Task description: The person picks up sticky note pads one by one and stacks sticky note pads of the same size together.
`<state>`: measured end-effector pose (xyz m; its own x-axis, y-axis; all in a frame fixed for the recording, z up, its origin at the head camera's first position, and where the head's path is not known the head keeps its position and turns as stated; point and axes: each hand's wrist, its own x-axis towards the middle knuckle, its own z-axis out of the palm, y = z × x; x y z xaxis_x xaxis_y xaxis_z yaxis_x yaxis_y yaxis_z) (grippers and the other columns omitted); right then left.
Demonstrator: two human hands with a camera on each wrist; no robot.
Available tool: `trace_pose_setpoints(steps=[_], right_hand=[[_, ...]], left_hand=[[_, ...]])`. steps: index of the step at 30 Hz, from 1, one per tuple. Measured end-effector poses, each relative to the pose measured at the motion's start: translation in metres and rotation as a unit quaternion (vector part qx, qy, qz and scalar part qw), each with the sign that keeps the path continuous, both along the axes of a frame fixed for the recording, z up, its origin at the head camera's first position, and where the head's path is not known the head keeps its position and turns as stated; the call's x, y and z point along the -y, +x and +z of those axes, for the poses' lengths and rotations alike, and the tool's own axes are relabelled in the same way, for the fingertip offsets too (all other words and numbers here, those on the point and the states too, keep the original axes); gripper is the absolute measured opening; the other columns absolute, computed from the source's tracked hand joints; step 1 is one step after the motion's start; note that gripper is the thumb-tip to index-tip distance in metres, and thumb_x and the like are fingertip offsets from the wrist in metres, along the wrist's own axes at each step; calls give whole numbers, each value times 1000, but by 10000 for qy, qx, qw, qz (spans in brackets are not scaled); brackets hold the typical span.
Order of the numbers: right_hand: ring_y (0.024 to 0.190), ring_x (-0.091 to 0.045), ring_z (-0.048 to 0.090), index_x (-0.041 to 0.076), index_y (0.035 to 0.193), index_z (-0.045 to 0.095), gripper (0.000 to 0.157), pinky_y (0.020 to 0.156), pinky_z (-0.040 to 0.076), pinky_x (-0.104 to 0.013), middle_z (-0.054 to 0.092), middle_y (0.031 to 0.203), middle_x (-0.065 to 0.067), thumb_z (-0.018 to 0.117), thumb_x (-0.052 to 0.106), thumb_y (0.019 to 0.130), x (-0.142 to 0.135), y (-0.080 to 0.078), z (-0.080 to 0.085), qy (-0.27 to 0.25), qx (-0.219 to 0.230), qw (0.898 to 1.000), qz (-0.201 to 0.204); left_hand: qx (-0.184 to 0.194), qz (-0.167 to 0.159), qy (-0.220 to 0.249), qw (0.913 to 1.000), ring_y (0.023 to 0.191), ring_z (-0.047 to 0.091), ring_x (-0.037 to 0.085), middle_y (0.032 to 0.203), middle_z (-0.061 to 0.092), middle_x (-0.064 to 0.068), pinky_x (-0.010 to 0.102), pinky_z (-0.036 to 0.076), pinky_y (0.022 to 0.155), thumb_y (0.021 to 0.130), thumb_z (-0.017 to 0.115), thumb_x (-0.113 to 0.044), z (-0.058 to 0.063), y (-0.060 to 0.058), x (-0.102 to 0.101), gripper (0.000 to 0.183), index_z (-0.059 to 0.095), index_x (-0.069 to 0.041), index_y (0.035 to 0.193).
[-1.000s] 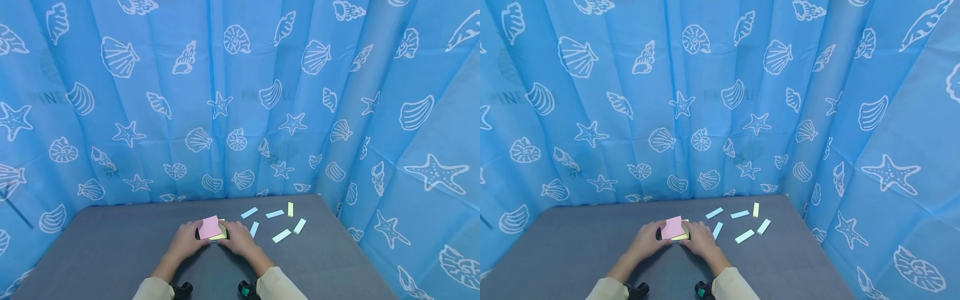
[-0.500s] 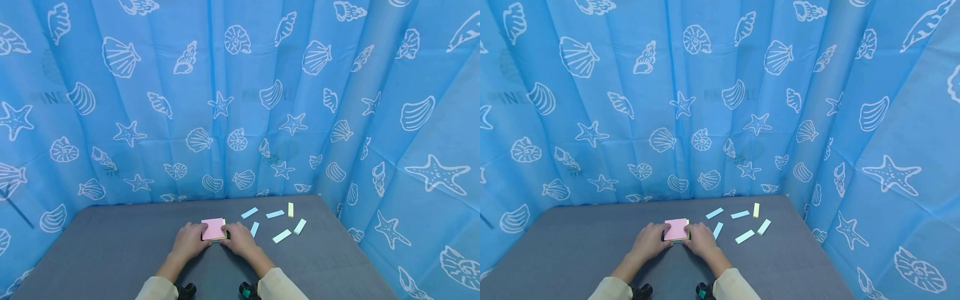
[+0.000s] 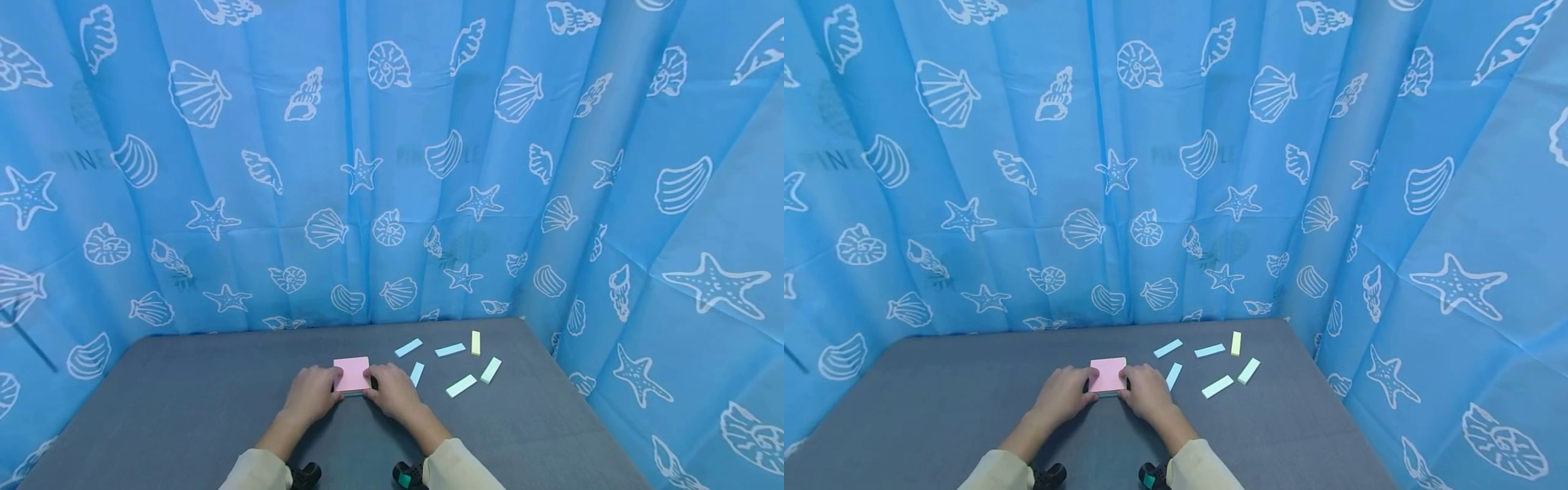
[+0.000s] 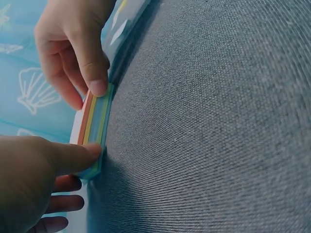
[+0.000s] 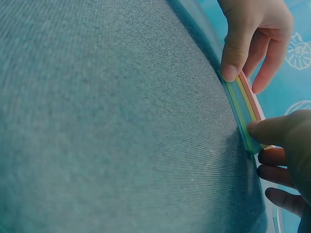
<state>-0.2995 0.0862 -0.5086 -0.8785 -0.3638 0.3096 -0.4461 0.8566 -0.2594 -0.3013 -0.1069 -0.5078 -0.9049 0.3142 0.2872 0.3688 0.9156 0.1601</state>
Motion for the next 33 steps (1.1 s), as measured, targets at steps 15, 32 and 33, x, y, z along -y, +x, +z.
trace_pose_setpoints(steps=[15,32,33], right_hand=[[80,-12,54,17,110,72,27,73,48,-32,68,94,2,77,28,85,1,0,-1,-58,-9,10000,6],[81,-14,53,18,113,70,33,72,47,-32,67,94,2,80,22,82,4,-1,-3,-78,17,9999,-77],[81,-14,53,19,113,71,33,72,48,-32,67,94,2,80,22,82,4,-1,-3,-92,27,9999,-97]], left_hand=[[-97,101,-95,9999,64,50,15,81,69,-1,33,43,65,77,84,-28,-1,4,-2,37,71,-16,109],[-345,77,-181,9992,69,59,17,82,71,0,33,44,66,77,84,-27,-4,8,-3,36,72,-16,109],[-373,77,-162,9991,68,59,17,82,71,0,33,43,65,77,83,-27,-4,8,-3,35,72,-16,109]])
